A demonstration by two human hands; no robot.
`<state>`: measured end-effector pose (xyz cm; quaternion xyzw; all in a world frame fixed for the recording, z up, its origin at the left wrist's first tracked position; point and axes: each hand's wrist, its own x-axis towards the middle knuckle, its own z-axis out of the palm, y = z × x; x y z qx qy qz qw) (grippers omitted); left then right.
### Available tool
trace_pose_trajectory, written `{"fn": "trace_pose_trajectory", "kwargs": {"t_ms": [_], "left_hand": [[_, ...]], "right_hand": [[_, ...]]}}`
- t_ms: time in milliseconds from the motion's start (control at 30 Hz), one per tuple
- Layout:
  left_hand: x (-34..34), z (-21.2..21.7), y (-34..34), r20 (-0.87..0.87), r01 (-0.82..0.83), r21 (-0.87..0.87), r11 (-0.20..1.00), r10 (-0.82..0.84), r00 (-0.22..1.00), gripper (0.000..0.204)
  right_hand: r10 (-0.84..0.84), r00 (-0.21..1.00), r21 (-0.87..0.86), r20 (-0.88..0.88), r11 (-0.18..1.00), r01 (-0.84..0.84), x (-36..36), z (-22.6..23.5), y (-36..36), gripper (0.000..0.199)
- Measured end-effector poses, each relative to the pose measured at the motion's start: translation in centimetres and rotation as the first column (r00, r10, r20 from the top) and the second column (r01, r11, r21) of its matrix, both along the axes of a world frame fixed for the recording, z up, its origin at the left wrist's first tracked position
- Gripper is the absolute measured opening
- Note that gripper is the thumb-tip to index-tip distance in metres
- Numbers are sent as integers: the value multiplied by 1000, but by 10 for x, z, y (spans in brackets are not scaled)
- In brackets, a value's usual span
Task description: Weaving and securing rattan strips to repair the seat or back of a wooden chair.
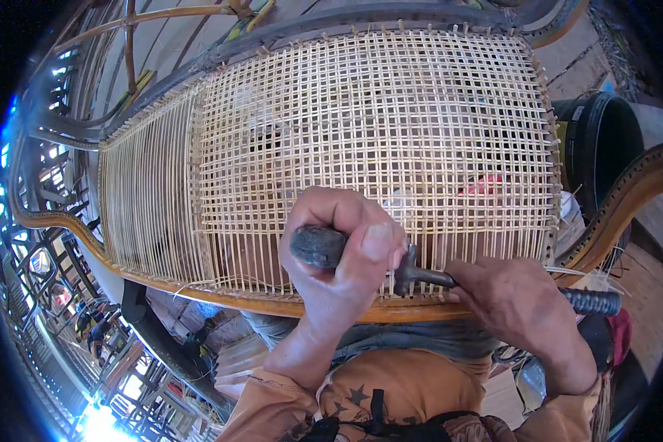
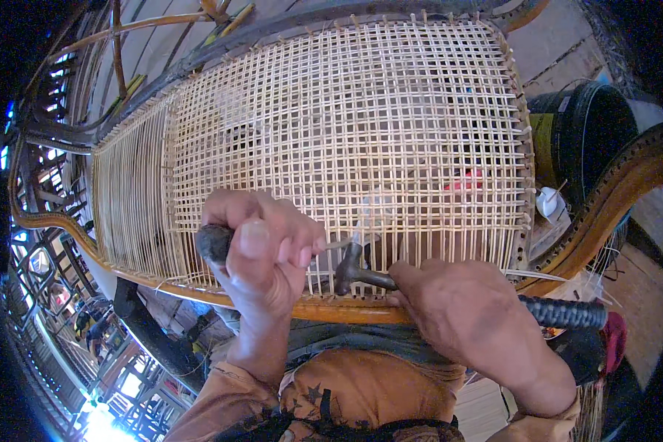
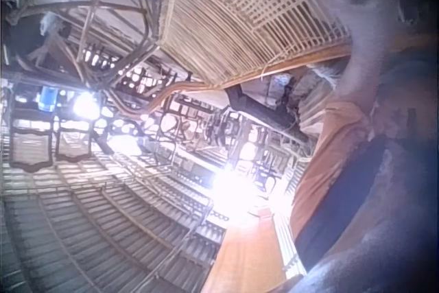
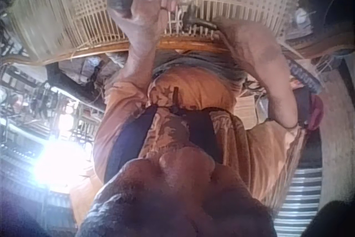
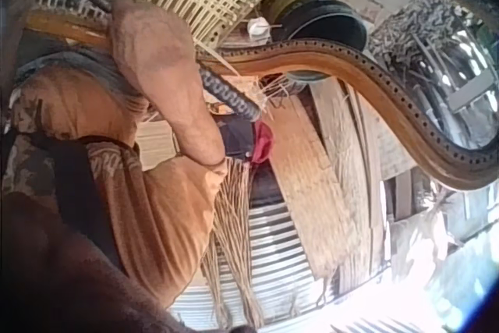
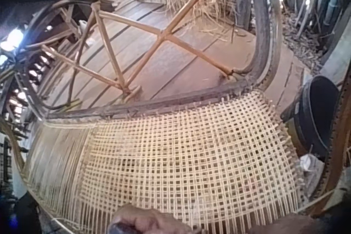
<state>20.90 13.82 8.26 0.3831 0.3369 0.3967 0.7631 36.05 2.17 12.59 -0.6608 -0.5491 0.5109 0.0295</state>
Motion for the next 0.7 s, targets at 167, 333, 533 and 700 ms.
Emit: {"fn": "trace_pose_trajectory", "kwargs": {"t_ms": [167, 333, 533, 700], "left_hand": [[9, -7, -8, -113, 60, -102, 993, -72, 991, 20], [11, -11, -10, -154, 90, -9, 996, -90, 984, 19], [11, -17, -10, -169, 93, 95, 991, -76, 983, 20], [13, -3, -11, 68, 43, -30, 999, -41, 997, 20]], "right_hand": [[-43, 999, 71, -8, 997, 43, 2, 1, -14, 17], [-24, 999, 60, -22, 998, 26, 4, 1, -14, 14], [-47, 997, 73, -60, 996, 51, 8, -2, -4, 14], [-12, 996, 17, -92, 1000, 13, 11, 3, -10, 15]]}}
